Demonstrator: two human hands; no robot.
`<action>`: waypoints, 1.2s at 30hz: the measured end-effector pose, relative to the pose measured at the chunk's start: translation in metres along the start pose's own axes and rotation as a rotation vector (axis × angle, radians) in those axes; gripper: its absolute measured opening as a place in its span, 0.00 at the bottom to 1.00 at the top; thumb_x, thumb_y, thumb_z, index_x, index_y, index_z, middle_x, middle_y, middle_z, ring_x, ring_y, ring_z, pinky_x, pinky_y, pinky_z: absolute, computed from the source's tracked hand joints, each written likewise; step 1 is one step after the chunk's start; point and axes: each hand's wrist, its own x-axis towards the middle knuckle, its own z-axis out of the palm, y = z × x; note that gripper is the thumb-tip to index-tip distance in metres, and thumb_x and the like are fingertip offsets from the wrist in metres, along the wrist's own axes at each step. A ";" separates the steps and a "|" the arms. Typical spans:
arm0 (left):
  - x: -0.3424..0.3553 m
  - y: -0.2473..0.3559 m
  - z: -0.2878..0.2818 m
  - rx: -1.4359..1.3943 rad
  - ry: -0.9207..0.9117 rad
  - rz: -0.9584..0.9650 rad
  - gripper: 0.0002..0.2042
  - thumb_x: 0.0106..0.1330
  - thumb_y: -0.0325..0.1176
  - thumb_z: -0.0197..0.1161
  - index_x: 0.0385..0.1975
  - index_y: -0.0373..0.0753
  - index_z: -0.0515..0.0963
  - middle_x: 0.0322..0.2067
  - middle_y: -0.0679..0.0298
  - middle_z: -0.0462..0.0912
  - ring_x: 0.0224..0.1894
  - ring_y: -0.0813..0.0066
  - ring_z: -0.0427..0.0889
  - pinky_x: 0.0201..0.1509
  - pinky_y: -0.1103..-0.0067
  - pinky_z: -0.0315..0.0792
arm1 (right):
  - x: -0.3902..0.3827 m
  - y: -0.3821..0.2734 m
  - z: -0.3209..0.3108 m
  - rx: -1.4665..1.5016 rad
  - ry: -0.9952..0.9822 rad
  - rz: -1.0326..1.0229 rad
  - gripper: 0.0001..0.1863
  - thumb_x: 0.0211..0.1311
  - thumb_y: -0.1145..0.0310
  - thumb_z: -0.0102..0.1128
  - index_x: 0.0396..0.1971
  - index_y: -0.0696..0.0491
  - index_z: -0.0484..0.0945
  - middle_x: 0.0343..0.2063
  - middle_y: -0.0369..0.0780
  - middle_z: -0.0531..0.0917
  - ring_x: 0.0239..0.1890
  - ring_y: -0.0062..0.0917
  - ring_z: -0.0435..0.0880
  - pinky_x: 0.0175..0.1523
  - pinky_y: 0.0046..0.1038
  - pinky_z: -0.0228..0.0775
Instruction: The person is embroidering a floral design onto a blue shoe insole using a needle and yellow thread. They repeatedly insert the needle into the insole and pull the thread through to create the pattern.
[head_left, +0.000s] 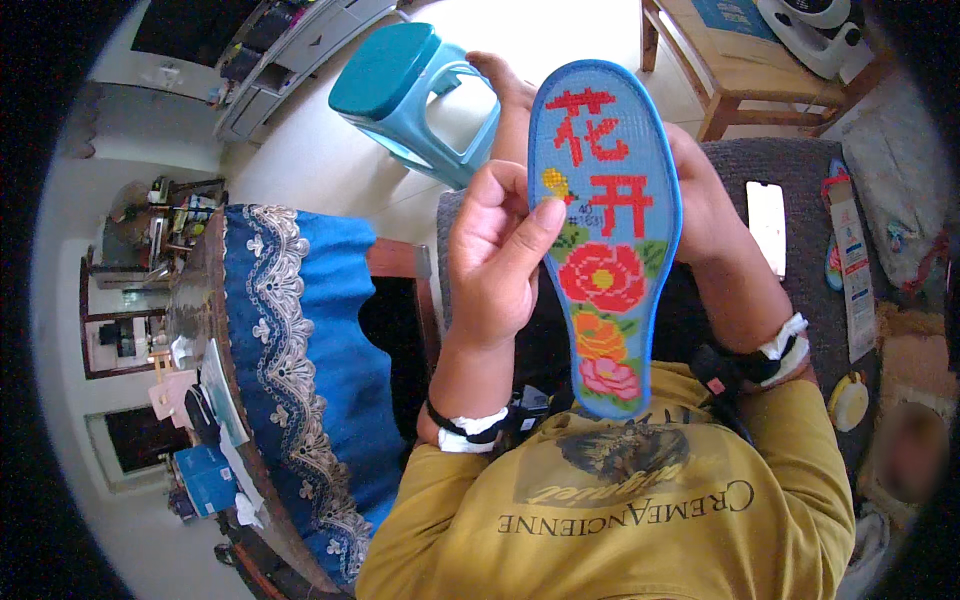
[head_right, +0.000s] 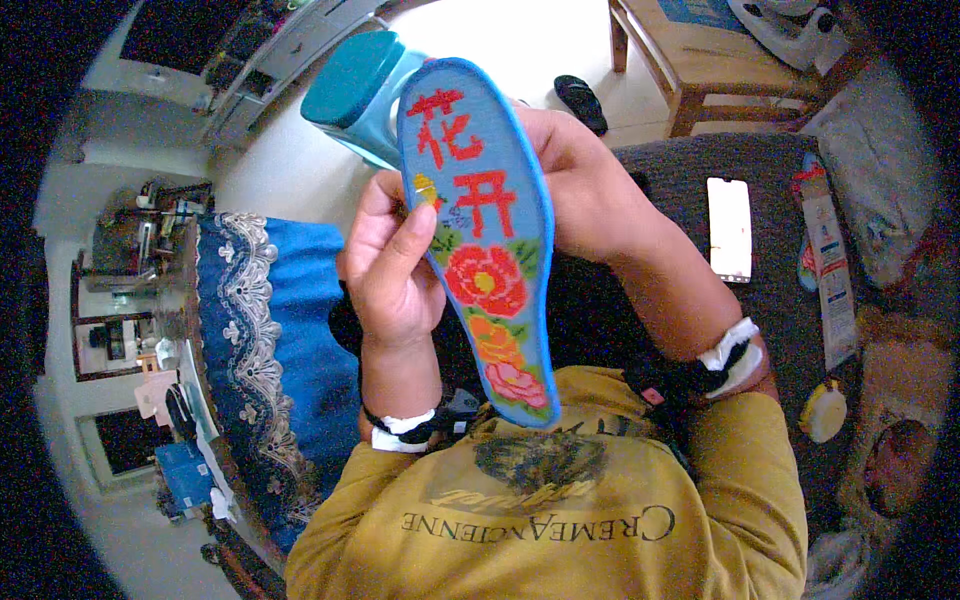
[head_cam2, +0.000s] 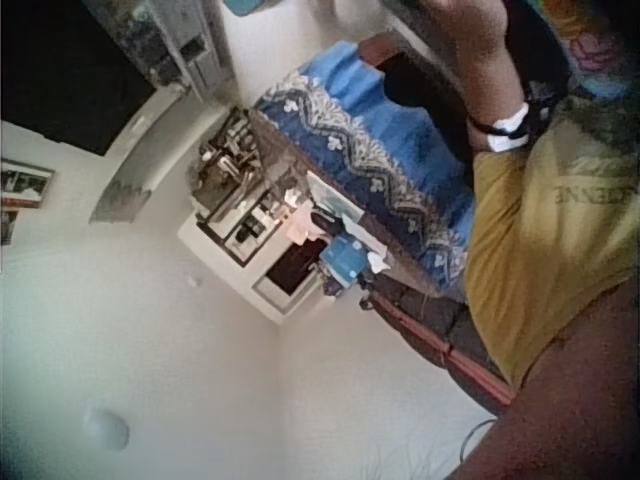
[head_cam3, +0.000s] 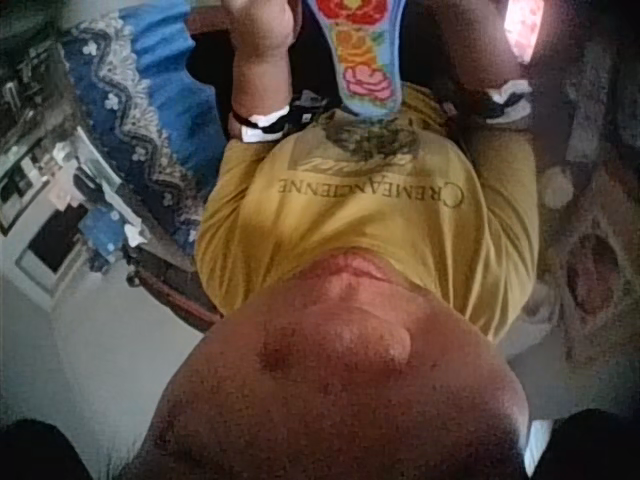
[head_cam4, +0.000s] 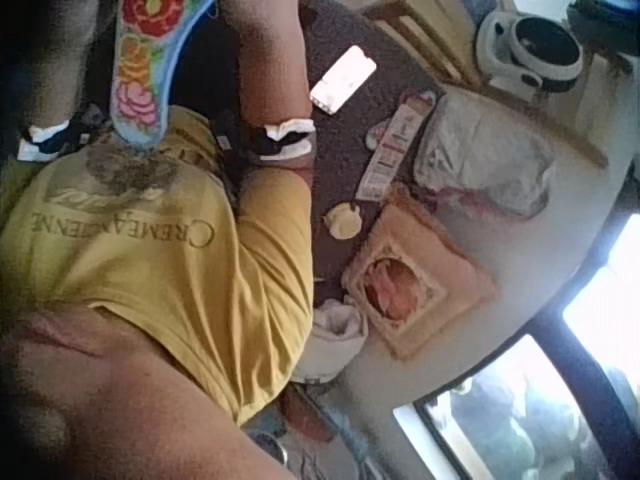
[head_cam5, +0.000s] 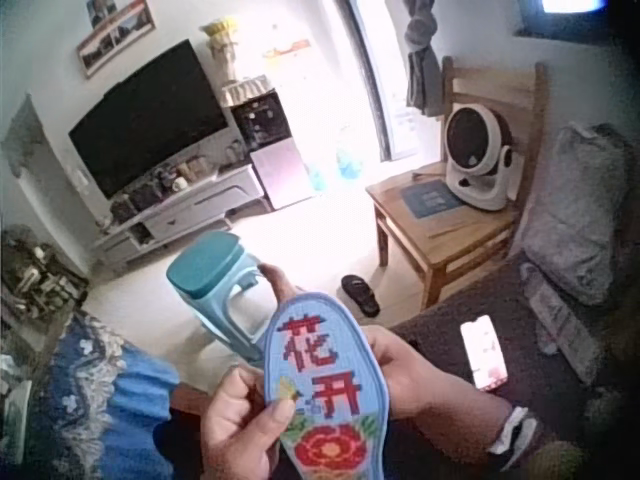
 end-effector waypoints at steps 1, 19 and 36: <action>0.000 0.002 0.004 0.073 -0.014 0.008 0.06 0.61 0.26 0.56 0.34 0.36 0.66 0.32 0.63 0.77 0.36 0.83 0.76 0.42 0.85 0.69 | -0.002 0.006 -0.008 0.053 -0.016 -0.016 0.15 0.53 0.69 0.60 0.40 0.58 0.75 0.35 0.35 0.80 0.37 0.16 0.76 0.44 0.22 0.69; -0.008 0.001 0.006 0.301 0.057 0.041 0.07 0.59 0.25 0.58 0.31 0.35 0.66 0.28 0.65 0.76 0.29 0.87 0.75 0.34 0.89 0.68 | 0.000 0.016 -0.003 0.045 0.045 -0.105 0.15 0.47 0.73 0.63 0.38 0.58 0.78 0.60 0.45 0.60 0.54 0.24 0.67 0.54 0.25 0.62; -0.005 -0.020 -0.026 0.538 0.305 0.001 0.05 0.61 0.24 0.55 0.34 0.31 0.70 0.33 0.61 0.76 0.34 0.78 0.75 0.38 0.82 0.70 | 0.002 0.027 0.007 -1.107 0.183 -0.554 0.07 0.42 0.72 0.61 0.24 0.52 0.75 0.25 0.37 0.76 0.32 0.30 0.76 0.35 0.29 0.69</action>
